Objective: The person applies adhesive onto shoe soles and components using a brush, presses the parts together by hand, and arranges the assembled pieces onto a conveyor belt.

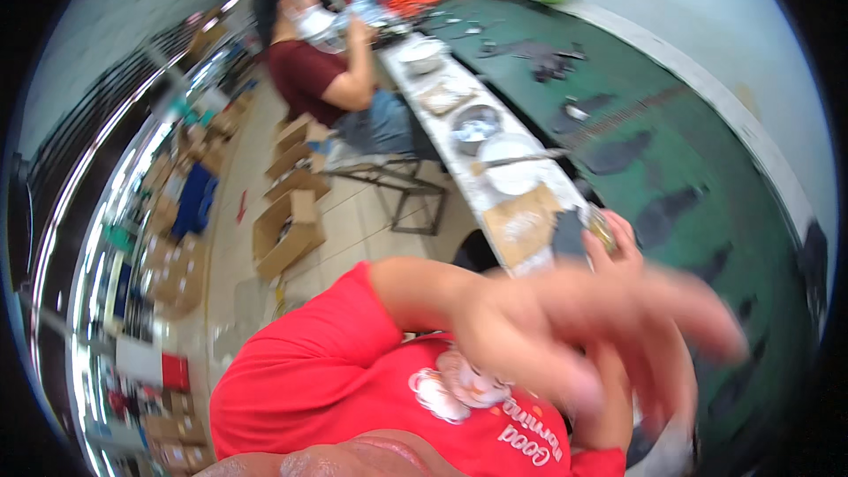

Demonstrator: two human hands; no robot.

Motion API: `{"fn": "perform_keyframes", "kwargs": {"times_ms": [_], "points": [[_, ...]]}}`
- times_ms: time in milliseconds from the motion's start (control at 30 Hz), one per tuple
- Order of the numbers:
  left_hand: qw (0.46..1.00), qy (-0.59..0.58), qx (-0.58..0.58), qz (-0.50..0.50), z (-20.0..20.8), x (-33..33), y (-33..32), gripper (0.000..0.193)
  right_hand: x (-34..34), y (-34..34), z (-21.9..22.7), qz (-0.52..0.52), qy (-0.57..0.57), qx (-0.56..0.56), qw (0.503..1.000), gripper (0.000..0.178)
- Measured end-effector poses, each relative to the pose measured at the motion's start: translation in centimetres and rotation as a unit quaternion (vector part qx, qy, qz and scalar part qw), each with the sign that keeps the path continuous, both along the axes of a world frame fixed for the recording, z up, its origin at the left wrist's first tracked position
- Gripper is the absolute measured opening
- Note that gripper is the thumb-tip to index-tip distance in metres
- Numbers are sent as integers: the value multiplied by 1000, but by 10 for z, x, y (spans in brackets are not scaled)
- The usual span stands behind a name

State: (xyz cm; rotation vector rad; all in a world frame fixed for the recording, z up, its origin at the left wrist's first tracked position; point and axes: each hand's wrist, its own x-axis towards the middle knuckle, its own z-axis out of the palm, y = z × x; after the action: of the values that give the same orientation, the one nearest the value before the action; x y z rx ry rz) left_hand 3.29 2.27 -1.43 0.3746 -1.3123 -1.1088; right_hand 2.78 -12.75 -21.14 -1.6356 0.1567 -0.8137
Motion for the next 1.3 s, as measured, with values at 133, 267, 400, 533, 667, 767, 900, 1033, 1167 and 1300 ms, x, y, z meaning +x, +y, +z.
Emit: {"fn": "perform_keyframes", "kwargs": {"times_ms": [133,267,400,533,667,767,900,1033,1167,1300], "points": [[936,135,112,304,-70,76,23,53,-5,14,51,-41,-63,50,996,25],[892,157,247,345,-117,93,22,51,-15,4,60,-91,-54,8,994,30],[901,183,256,300,-124,87,11,57,-19,4,66,-148,-33,-181,972,34],[903,183,264,285,-125,83,12,60,-17,9,60,-181,-17,-269,946,33],[901,173,267,294,-130,81,15,59,-17,15,59,-207,2,-325,923,31],[893,161,281,313,-135,79,14,60,-14,19,58,-224,18,-356,907,26],[880,99,296,358,-143,73,7,65,-11,22,53,-245,52,-391,886,17],[870,67,319,370,-156,73,4,68,-8,24,43,-252,88,-402,876,14],[878,122,318,336,-157,77,8,71,-8,24,41,-249,91,-398,878,13],[885,200,308,285,-149,84,20,72,-7,24,37,-220,79,-310,922,19]]}}
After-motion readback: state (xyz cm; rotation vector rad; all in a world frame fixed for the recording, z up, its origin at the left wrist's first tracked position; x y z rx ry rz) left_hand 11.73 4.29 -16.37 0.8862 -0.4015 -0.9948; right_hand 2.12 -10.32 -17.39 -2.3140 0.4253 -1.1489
